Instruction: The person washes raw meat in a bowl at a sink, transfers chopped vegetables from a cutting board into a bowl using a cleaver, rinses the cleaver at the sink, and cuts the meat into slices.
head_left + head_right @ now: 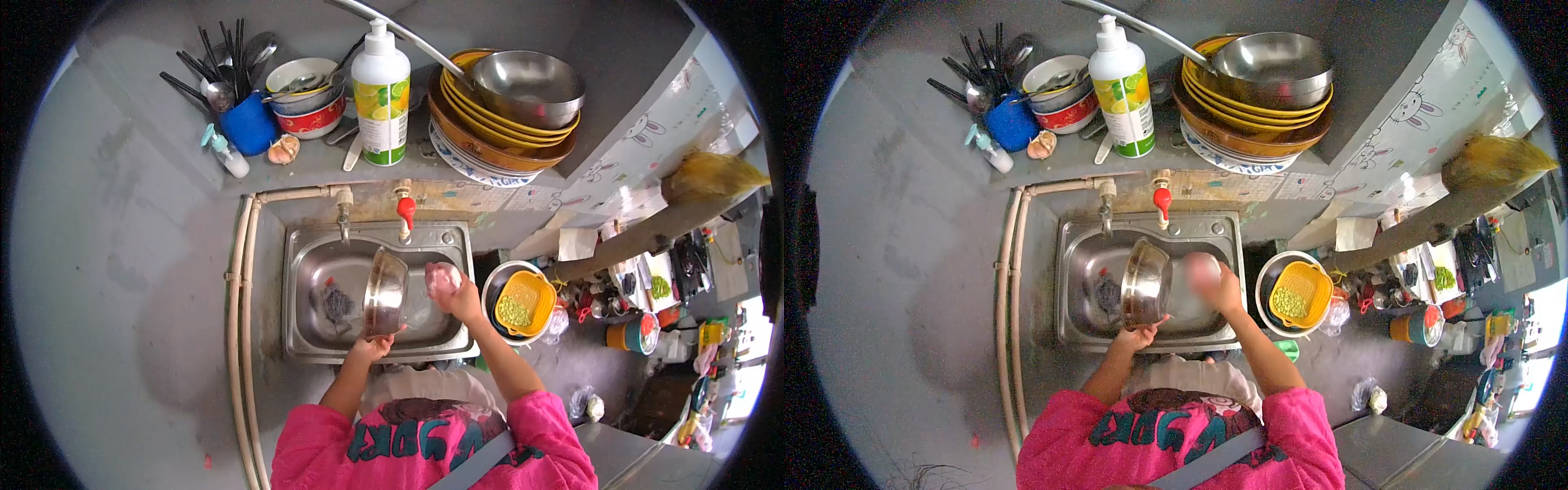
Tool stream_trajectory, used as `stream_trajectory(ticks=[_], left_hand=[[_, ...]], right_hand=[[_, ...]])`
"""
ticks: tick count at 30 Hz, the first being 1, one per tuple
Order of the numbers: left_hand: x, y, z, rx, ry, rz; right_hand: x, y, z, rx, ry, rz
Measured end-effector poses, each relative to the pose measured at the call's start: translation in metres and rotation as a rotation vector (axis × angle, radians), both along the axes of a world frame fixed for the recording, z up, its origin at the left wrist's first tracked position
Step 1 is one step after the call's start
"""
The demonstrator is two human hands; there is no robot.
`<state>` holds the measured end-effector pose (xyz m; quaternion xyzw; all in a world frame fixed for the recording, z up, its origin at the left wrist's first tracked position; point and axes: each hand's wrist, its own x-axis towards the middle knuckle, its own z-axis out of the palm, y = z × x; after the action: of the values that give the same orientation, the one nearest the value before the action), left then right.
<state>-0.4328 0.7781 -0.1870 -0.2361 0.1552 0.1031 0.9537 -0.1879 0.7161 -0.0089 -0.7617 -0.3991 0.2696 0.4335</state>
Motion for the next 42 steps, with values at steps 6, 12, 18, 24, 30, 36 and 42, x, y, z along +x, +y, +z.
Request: stream_trajectory(ticks=[6,12,18,24,30,36,42], left_hand=[[-0.01,-0.004,-0.004,0.041,-0.071,-0.013],[-0.01,-0.005,-0.004,-0.02,0.065,0.011],[0.0,-0.001,0.011,0.278,0.783,-0.016],[-0.014,0.005,0.008,0.169,0.679,0.039],[0.004,0.002,0.063,0.845,1.14,-0.178],[0.031,-0.002,0.088,1.043,0.881,-0.149],[0.052,-0.008,0.135,1.349,0.957,-0.056]], right_hand=[[0.018,-0.003,-0.045,0.051,0.95,-0.043],[0.01,-0.007,-0.053,0.066,1.189,0.012],[0.005,-0.012,-0.091,-0.013,0.119,0.033],[0.023,-0.016,-0.084,-0.164,0.119,-0.01],[0.007,-0.011,-0.041,-0.055,0.059,0.021],[-0.022,-0.019,0.034,0.098,-0.218,0.254],[-0.013,-0.028,0.04,-0.009,-0.526,0.543]])
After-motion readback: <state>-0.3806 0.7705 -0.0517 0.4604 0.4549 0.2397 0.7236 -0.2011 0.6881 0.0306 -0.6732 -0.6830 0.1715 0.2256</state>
